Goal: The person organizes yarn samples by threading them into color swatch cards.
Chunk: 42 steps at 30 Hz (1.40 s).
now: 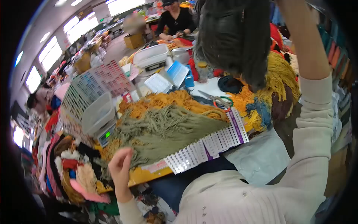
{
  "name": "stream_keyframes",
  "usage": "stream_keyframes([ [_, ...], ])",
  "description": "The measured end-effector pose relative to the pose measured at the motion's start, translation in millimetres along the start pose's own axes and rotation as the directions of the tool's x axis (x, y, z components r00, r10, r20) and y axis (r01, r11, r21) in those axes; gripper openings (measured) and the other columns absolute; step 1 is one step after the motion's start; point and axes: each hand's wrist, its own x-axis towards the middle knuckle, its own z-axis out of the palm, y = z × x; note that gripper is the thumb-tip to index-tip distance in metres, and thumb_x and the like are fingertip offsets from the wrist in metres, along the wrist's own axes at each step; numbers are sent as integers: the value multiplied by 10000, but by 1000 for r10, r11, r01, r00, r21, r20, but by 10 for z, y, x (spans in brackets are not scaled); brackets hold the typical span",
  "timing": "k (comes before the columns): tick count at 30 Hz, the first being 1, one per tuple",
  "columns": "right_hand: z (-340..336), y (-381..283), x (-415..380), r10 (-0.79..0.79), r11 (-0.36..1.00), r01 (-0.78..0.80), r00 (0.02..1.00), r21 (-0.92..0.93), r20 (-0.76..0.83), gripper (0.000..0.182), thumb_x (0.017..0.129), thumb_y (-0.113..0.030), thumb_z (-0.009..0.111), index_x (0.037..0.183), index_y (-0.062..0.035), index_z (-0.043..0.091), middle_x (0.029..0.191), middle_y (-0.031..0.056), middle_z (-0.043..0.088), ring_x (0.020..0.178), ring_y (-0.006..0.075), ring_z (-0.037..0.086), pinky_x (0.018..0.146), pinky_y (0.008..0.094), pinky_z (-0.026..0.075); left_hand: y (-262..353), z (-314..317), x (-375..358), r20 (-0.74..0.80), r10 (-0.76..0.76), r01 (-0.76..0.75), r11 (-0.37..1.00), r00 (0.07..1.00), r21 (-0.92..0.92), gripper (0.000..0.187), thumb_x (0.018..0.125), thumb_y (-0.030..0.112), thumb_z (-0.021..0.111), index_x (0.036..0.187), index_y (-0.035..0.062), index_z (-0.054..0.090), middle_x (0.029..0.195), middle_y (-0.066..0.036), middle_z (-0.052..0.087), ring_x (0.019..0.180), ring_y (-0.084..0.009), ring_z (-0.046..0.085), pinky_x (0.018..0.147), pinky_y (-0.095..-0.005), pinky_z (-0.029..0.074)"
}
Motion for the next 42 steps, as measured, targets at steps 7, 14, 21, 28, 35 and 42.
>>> stream_keyframes([
  [7,-491,738,365,-327,904,260,932,340,155,427,765,-332,515,1067,-33,465,990,131,535,878,210,545,750,291,454,-38,502,210,5,373,-346,853,928,390,562,614,76,660,1116,-21,427,1160,-153,438,1048,-216,439,881,-286,341],
  [14,697,1522,-111,472,811,-527,846,254,251,182,844,-218,426,843,-79,545,634,20,531,416,37,407,348,147,307,-298,-840,-711,22,-529,500,787,848,-361,299,725,52,566,1015,3,515,935,-47,572,842,-115,525,711,-262,423],
  [21,1928,2565,-1247,779,379,-887,459,263,427,192,780,-163,469,950,-92,525,682,-15,495,444,60,411,321,177,295,284,-1712,-1479,-392,-160,-248,550,906,-797,422,816,178,388,1195,4,326,1114,-162,468,965,-270,511,810,-399,442],
  [28,2142,2400,-810,360,913,-379,922,150,140,194,777,-94,400,901,-13,526,768,39,519,664,111,483,595,262,412,1261,-1792,-1072,-483,144,-449,655,864,-607,379,849,224,386,1137,-22,382,1005,-151,529,917,-214,529,782,-339,445],
  [35,3507,2075,-2165,-113,941,321,597,-108,794,308,644,-10,471,950,-30,500,1008,175,474,916,319,467,764,365,392,1369,-1223,-1081,-285,-123,80,984,951,-157,568,723,186,527,1182,-76,318,1122,-164,442,1008,-219,448,892,-299,328],
  [42,3877,2208,-1771,17,854,462,436,-240,900,545,780,-257,432,1252,-47,259,1216,215,351,1072,324,395,909,363,299,466,-944,-1731,-244,-449,461,888,859,-12,366,736,119,597,1045,-14,452,979,-89,515,883,-142,511,735,-271,429],
])
